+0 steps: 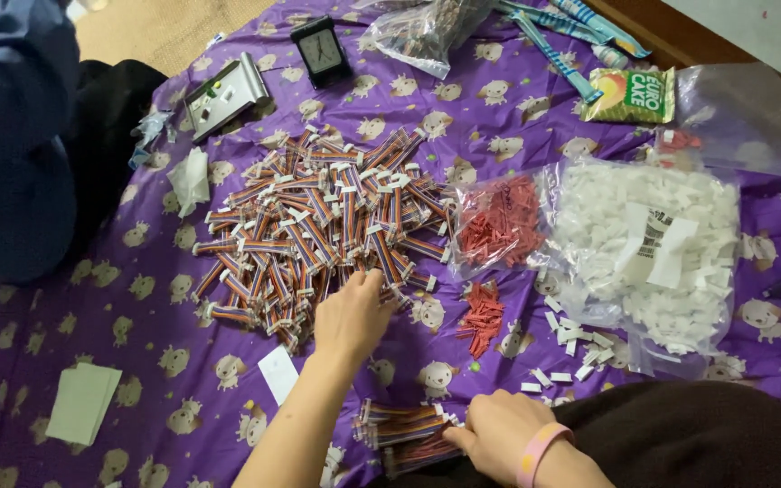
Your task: The person repeatedly picks up small striped ribbon cables and white plastic connectors, then inserts the connector onto the cable end. The person works one at a time, stacking completed units on the purple surface. Another person is visible in the background performing a similar task.
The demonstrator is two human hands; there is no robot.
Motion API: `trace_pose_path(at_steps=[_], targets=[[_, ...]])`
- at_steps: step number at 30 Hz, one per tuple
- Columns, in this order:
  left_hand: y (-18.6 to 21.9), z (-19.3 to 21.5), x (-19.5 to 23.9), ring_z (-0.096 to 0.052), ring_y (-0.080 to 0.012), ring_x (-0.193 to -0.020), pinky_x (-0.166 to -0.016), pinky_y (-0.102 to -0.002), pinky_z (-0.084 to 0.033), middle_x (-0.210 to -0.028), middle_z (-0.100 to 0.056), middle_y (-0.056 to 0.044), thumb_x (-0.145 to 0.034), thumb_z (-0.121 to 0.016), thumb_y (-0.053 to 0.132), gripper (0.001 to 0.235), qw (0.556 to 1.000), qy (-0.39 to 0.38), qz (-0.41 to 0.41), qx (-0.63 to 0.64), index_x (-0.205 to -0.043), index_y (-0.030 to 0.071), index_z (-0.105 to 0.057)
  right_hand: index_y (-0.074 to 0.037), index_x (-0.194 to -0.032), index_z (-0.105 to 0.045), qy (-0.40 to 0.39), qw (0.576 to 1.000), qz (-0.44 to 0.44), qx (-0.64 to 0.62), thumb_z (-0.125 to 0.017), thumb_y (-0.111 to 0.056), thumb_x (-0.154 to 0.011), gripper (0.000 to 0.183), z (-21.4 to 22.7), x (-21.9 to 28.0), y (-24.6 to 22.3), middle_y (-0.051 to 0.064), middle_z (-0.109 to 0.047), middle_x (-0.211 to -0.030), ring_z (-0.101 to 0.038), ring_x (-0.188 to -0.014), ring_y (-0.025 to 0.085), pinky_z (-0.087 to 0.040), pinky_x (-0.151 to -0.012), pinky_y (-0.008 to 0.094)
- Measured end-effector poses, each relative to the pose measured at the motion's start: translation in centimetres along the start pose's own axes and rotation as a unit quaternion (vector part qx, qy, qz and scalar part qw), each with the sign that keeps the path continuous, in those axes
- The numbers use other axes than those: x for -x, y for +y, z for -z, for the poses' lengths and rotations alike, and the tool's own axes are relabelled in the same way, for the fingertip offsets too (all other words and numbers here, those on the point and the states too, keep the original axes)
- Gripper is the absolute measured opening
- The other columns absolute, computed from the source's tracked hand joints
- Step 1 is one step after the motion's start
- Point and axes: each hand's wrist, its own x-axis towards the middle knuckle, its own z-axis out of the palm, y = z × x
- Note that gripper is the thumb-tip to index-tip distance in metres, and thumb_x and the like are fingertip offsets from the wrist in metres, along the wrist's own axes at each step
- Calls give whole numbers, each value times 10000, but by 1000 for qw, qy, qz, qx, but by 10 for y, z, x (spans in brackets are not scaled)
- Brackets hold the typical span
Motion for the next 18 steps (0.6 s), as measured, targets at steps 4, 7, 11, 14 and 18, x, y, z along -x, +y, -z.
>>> trace_pose_path(at_steps=[4, 7, 11, 14, 18], targets=[[15, 26, -15, -522, -113, -563, -494, -246, -454, -729, -582, 23, -962, -489, 346, 289, 994, -13, 55, 98, -772, 132, -529, -186, -883, -659, -7, 1000, -8, -14, -424, -560, -930, 444, 11, 0, 0, 73, -629, -1002, -586, -959, 327, -457, -830, 448], [24, 46, -9, -623, -228, -755, -667, -395, -539, -861, -665, -42, -903, -555, 251, 151, 986, -84, 109, 94, -893, 116, -621, -139, -829, -647, 31, 998, -11, -57, -431, -447, -953, 396, 19, 5, -1, 36, -669, -809, -656, -768, 218, -525, -799, 388], [34, 48, 32, -579, -159, -576, -572, -333, -538, -666, -629, -5, -885, -494, 212, 219, 976, -202, -36, 67, -732, 122, -622, -286, -982, -687, 32, 997, -28, -62, -478, -358, -890, 240, 17, 3, 3, 43, -659, -1030, -594, -1003, 306, -439, -907, 439], [39, 41, 75, -594, -230, -645, -607, -381, -519, -705, -617, -37, -861, -503, 274, 189, 959, -274, -69, -18, -766, 154, -613, -283, -971, -689, 34, 998, -13, -53, -496, -333, -874, 222, 16, 1, 5, 61, -649, -1033, -595, -982, 316, -453, -867, 442], [37, 28, 118, -617, -370, -786, -670, -503, -483, -860, -650, -114, -804, -602, 389, 217, 959, -276, -66, -21, -895, 195, -641, -238, -974, -685, 14, 999, -19, -44, -497, -310, -894, 217, 17, 7, 0, 53, -645, -1049, -597, -970, 312, -465, -843, 429]])
